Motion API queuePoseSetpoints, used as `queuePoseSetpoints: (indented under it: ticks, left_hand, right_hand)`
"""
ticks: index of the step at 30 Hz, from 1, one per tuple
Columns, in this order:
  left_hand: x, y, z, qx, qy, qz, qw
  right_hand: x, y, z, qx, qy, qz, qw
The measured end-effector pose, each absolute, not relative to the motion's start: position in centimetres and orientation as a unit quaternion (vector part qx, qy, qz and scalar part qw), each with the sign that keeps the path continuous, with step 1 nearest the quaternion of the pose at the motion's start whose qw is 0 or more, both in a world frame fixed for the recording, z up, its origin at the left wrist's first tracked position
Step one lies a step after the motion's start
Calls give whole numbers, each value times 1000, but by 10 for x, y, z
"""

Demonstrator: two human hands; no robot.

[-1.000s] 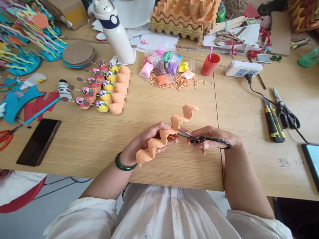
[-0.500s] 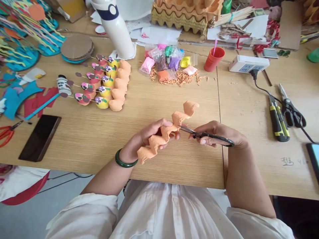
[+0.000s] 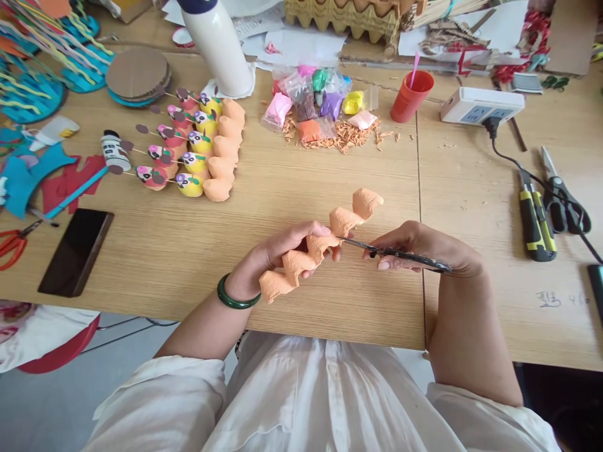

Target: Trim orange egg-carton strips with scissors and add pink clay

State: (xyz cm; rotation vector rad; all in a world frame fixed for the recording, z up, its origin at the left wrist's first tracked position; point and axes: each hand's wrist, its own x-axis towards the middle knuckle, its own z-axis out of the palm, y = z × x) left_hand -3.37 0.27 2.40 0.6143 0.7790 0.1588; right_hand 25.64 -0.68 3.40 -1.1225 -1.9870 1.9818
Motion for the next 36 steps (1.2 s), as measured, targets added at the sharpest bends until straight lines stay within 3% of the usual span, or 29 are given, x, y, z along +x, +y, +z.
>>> queuePoseSetpoints:
  ticks: [5, 13, 22, 28, 36]
  left_hand:
    - [-34, 1, 28, 305, 366, 87, 875]
    - [-36, -1, 30, 318, 392, 89, 859]
    - [-36, 4, 19, 306, 388, 121, 861]
    - [-36, 4, 19, 310, 380, 114, 864]
    - [-37, 4, 20, 314, 366, 107, 869]
  right_hand:
    - [257, -6, 35, -352, -706, 612, 59]
    - [256, -9, 38, -384, -645, 660, 36]
    - [250, -3, 33, -367, -684, 625, 75]
    - [254, -4, 29, -365, -660, 655, 41]
    - [249, -5, 31, -362, -673, 642, 63]
